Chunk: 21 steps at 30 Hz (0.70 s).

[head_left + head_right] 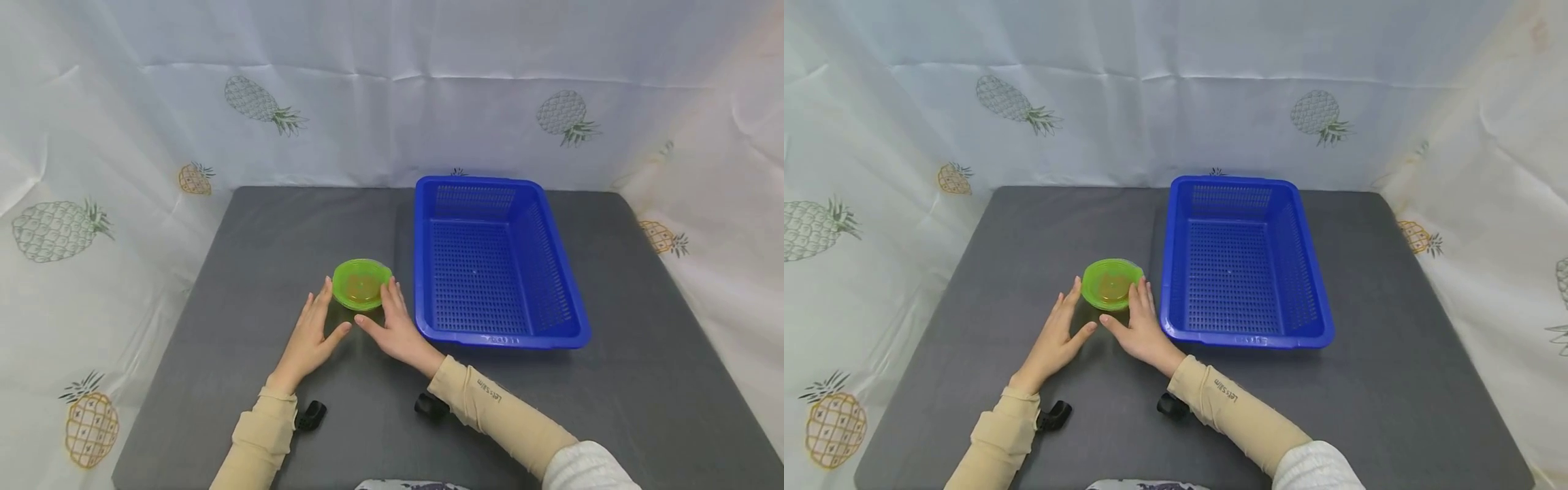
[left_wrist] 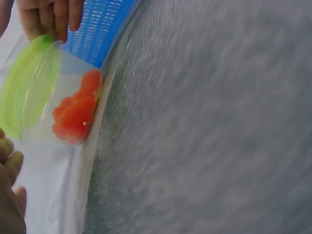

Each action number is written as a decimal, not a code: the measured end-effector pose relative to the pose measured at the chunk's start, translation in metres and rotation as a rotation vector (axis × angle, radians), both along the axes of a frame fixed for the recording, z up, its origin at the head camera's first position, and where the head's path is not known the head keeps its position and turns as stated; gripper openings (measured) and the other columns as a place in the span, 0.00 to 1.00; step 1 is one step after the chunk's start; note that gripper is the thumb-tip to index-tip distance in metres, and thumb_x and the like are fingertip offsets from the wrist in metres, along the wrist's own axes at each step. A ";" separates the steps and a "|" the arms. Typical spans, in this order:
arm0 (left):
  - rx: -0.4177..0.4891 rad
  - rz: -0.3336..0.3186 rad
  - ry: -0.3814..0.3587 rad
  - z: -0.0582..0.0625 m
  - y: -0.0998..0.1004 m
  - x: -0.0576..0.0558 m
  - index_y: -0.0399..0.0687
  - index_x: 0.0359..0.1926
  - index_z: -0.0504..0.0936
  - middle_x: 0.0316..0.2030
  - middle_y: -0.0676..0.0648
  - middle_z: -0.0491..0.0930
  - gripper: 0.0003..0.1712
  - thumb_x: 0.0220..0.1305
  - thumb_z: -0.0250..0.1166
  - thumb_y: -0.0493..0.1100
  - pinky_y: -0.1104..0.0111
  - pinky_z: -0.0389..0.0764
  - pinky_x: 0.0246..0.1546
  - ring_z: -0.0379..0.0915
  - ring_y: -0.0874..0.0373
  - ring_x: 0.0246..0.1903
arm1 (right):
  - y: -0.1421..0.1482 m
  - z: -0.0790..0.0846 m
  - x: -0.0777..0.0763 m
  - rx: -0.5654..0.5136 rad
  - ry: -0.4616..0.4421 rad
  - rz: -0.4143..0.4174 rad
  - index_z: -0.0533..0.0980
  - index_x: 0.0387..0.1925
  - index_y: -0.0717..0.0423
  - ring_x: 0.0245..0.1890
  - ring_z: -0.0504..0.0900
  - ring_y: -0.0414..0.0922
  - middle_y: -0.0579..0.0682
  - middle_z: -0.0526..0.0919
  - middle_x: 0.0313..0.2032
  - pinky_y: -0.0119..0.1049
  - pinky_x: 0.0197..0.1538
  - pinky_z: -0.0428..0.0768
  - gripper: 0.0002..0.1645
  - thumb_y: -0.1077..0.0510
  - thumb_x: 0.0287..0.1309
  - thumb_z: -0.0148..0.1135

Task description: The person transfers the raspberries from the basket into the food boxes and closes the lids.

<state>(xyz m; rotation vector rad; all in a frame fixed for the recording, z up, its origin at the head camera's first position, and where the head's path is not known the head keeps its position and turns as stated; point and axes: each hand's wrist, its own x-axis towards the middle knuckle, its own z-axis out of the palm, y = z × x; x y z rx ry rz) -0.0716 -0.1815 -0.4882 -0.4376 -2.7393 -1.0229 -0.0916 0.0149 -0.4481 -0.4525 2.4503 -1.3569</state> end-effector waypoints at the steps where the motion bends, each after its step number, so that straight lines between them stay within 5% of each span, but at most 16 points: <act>1: -0.002 0.002 -0.008 0.001 0.000 -0.002 0.42 0.73 0.43 0.73 0.40 0.46 0.46 0.65 0.54 0.58 0.48 0.44 0.71 0.47 0.48 0.72 | -0.001 0.000 -0.002 0.004 0.012 -0.006 0.38 0.71 0.65 0.73 0.30 0.58 0.61 0.30 0.72 0.63 0.70 0.41 0.53 0.38 0.62 0.51; 8: 0.012 0.025 -0.093 0.005 0.002 -0.008 0.37 0.71 0.46 0.73 0.38 0.42 0.44 0.67 0.52 0.57 0.49 0.44 0.71 0.43 0.46 0.72 | -0.007 -0.008 -0.005 0.044 0.069 -0.022 0.36 0.71 0.66 0.73 0.27 0.59 0.63 0.27 0.72 0.63 0.70 0.42 0.54 0.41 0.62 0.52; 15: 0.070 -0.029 -0.230 0.019 0.003 -0.032 0.51 0.72 0.31 0.73 0.39 0.36 0.42 0.71 0.47 0.54 0.46 0.50 0.69 0.38 0.45 0.73 | -0.018 -0.008 -0.013 0.109 0.098 -0.043 0.38 0.70 0.68 0.72 0.27 0.59 0.64 0.26 0.71 0.59 0.71 0.44 0.53 0.39 0.62 0.51; 21: 0.006 -0.025 -0.231 0.022 0.001 -0.048 0.40 0.72 0.38 0.73 0.36 0.38 0.41 0.71 0.47 0.52 0.46 0.53 0.68 0.41 0.42 0.72 | -0.024 -0.012 -0.017 0.164 0.127 -0.051 0.39 0.70 0.69 0.73 0.27 0.59 0.63 0.26 0.72 0.58 0.71 0.48 0.52 0.40 0.63 0.51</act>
